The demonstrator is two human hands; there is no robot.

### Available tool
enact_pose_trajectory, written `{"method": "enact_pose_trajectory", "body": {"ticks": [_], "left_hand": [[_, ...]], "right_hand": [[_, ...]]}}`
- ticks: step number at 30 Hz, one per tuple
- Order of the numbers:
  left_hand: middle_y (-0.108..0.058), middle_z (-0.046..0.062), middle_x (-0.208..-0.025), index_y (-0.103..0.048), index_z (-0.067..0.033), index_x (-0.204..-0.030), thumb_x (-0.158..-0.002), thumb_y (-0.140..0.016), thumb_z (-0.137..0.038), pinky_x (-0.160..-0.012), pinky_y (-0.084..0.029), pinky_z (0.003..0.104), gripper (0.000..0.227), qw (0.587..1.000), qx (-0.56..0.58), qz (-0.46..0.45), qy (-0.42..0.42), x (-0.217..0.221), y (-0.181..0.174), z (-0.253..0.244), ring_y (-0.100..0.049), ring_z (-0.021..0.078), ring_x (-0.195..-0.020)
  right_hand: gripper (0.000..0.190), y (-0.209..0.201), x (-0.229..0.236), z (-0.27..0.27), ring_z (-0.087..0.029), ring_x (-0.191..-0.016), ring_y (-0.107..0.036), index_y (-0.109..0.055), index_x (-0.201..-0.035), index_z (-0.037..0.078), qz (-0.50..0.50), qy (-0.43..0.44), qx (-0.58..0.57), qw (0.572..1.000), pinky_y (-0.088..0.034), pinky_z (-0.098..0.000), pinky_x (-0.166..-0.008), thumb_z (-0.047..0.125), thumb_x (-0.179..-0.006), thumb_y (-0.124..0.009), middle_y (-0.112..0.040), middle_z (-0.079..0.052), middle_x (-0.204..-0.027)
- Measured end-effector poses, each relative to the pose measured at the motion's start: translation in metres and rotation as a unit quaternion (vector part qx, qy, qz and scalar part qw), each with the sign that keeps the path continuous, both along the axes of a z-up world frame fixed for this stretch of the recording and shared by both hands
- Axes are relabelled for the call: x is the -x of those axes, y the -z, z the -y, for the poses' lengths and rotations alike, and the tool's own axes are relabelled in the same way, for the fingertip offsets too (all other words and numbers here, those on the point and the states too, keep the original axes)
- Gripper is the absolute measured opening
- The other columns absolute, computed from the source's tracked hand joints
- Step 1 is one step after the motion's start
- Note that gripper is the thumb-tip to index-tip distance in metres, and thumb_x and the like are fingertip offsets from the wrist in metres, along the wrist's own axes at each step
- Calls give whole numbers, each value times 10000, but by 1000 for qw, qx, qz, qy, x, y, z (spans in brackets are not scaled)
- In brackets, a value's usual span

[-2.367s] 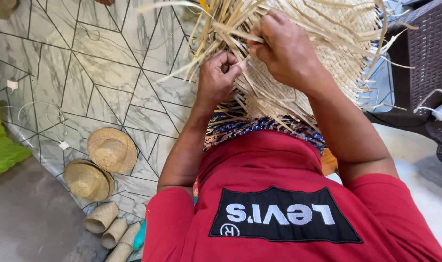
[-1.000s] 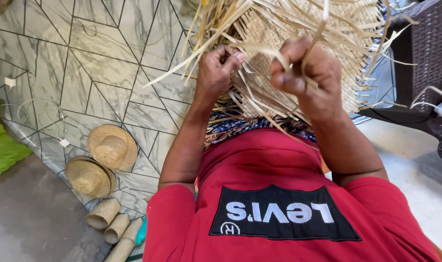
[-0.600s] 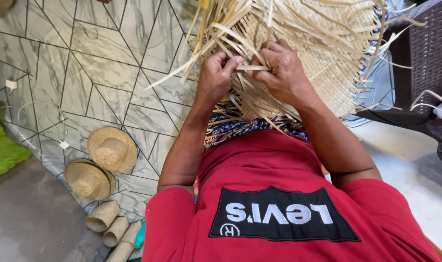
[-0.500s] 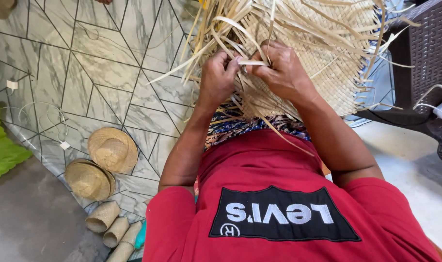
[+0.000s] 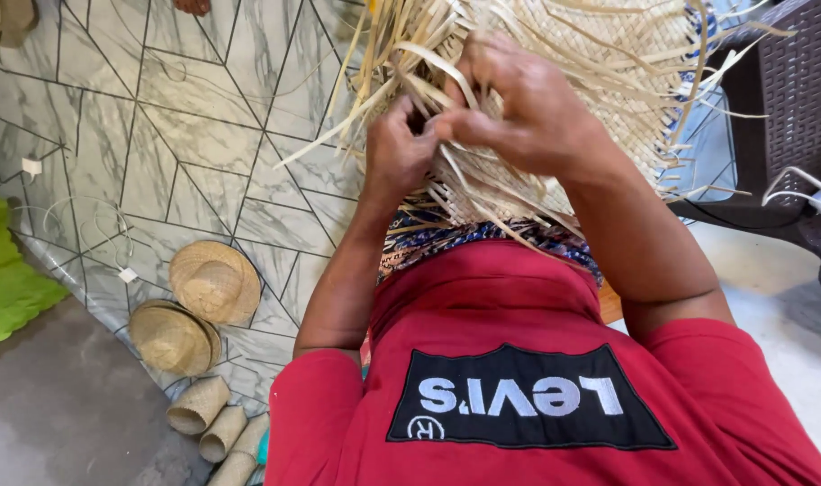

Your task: Weaving dried palm leaves or strips together to create a mat.

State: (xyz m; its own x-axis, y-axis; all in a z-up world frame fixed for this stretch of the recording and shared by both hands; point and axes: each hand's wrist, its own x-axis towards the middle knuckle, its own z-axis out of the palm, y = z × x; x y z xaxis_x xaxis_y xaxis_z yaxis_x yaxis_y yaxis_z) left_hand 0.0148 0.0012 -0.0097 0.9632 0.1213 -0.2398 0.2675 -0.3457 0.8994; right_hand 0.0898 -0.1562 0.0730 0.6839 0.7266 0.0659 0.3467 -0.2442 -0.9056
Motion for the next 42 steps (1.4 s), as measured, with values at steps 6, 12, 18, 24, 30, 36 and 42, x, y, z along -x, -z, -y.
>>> {"method": "enact_pose_trajectory", "body": {"ticks": [6, 12, 18, 24, 30, 36, 42], "left_hand": [[-497, -37, -564, -649, -28, -802, -767, -636, -61, -417, -278, 213, 50, 993, 110, 2, -48, 4, -2, 2, -369, 68, -464], [-496, -20, -529, -604, -34, -702, -750, -633, -69, -394, -283, 233, 67, 996, 71, 6, -49, 1, -5, 2, -365, 77, -437], [-548, -6, -494, -649, -53, -628, -753, -677, -94, -351, -259, 227, 134, 997, 64, 24, -20, -4, 4, 0, -346, 71, -369], [-728, 61, -857, -704, -61, -971, -795, -677, -95, -727, -517, 263, 181, 953, 265, -147, -26, -7, 16, -10, -651, 126, -737], [-694, 49, -844, -712, -61, -962, -785, -672, -193, -695, -457, 258, 224, 969, 152, -190, -39, -20, 7, -7, -584, 120, -708], [-679, 133, -703, -713, -31, -829, -754, -666, -209, -527, -517, 340, 199, 994, 55, -92, -19, -27, 14, 4, -621, 198, -572], [-609, 120, -562, -684, -43, -694, -737, -674, -210, -514, -490, 390, 174, 997, 61, -55, -12, -32, 22, 16, -620, 232, -526]], "right_hand": [[160, 60, -4, -9, -257, -889, -431, -645, -839, 63, 206, 30, 248, 946, -326, -443, -827, 202, -917, -660, -536, -84, -904], [119, 62, -10, -18, -243, -814, -421, -600, -805, 71, 179, 23, 201, 963, -326, -435, -768, 148, -824, -689, -512, -56, -809], [248, 83, -10, -23, -230, -796, -403, -511, -732, 84, 187, 68, 186, 962, -320, -429, -770, 180, -894, -672, -487, -57, -807], [163, 73, 2, 0, -265, -886, -411, -471, -703, 111, 97, 80, 124, 984, -278, -463, -870, 189, -830, -536, -500, -113, -891], [98, 87, 21, 18, -260, -928, -434, -566, -823, 98, 221, 74, 182, 955, -268, -414, -880, 164, -752, -582, -547, -101, -904], [265, 79, 23, 12, -307, -936, -408, -570, -879, 96, 193, 90, 66, 975, -260, -433, -825, 340, -801, -636, -470, -115, -954], [102, 97, 22, 35, -251, -900, -462, -606, -779, 139, 44, 98, -95, 990, -275, -333, -791, 178, -775, -700, -552, -51, -888]]}}
